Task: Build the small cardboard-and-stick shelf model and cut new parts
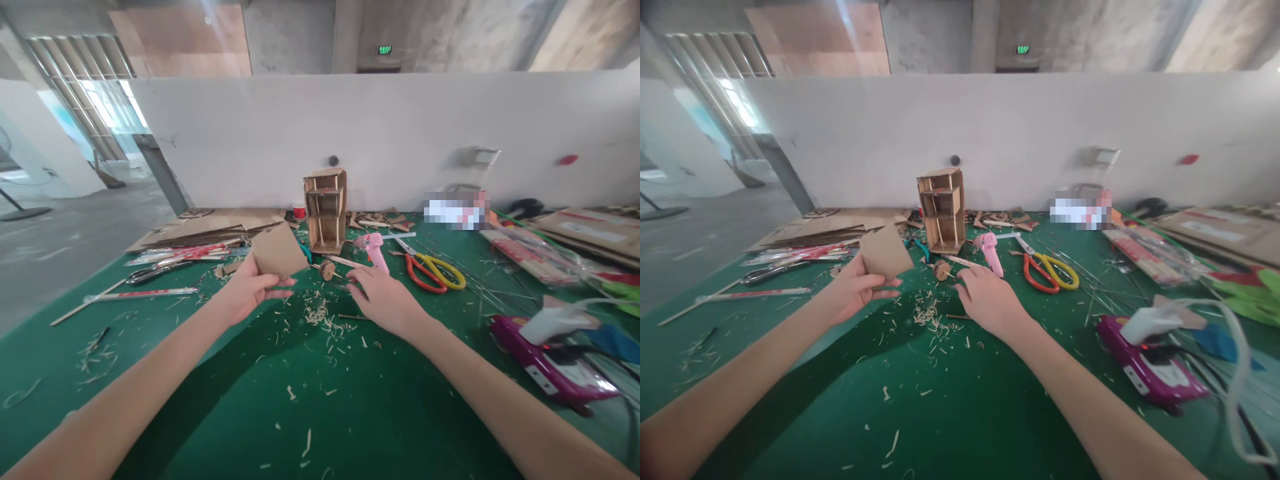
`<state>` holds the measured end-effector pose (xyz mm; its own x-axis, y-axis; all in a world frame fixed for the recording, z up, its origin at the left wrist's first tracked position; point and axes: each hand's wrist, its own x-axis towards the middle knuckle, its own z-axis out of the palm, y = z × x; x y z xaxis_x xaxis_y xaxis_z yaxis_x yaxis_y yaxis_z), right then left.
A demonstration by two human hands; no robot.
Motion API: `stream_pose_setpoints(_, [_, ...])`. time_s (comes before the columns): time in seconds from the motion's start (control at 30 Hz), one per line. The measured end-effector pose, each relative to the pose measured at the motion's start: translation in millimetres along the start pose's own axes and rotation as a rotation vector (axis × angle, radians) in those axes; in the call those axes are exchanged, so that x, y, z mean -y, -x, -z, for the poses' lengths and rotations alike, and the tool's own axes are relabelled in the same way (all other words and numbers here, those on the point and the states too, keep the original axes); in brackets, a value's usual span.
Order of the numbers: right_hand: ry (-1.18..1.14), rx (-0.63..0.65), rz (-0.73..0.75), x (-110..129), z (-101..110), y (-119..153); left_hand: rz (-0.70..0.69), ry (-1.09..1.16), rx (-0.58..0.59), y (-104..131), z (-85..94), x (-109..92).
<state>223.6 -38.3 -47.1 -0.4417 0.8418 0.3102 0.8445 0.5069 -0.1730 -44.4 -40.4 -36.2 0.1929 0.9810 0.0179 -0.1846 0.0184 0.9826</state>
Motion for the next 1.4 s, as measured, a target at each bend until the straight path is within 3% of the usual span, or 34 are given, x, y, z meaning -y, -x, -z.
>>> stream_pose_setpoints(0.2, [0.365,0.158,-0.100,6,1,-27,0.151,-0.468,0.443,16,-17.1,0])
stream_pose_setpoints(0.27, [0.385,0.209,-0.142,8,2,-39,0.142,-0.556,0.485,19,-24.8,2])
stream_pose_setpoints(0.47, [0.393,0.258,-0.170,6,1,-60,0.137,-0.575,0.285,26,-38.9,7])
stream_pose_setpoints(0.7, [0.391,0.251,-0.213,2,-3,-55,0.078,-0.445,0.215,25,-40.1,-1])
stream_pose_setpoints(0.9, [0.406,0.151,-0.243,15,25,-33,0.067,-0.408,0.079,18,-31.6,-2])
stream_pose_setpoints(1.03, [0.438,0.129,-0.217,17,37,-15,0.043,-0.302,-0.072,13,-25.8,3])
stream_pose_setpoints(1.2, [0.527,0.156,-0.093,5,20,-1,0.008,-0.044,-0.154,6,-20.1,3])
stream_pose_setpoints(1.4, [0.492,0.087,-0.036,0,4,-10,0.021,0.125,-0.184,1,-15.0,4])
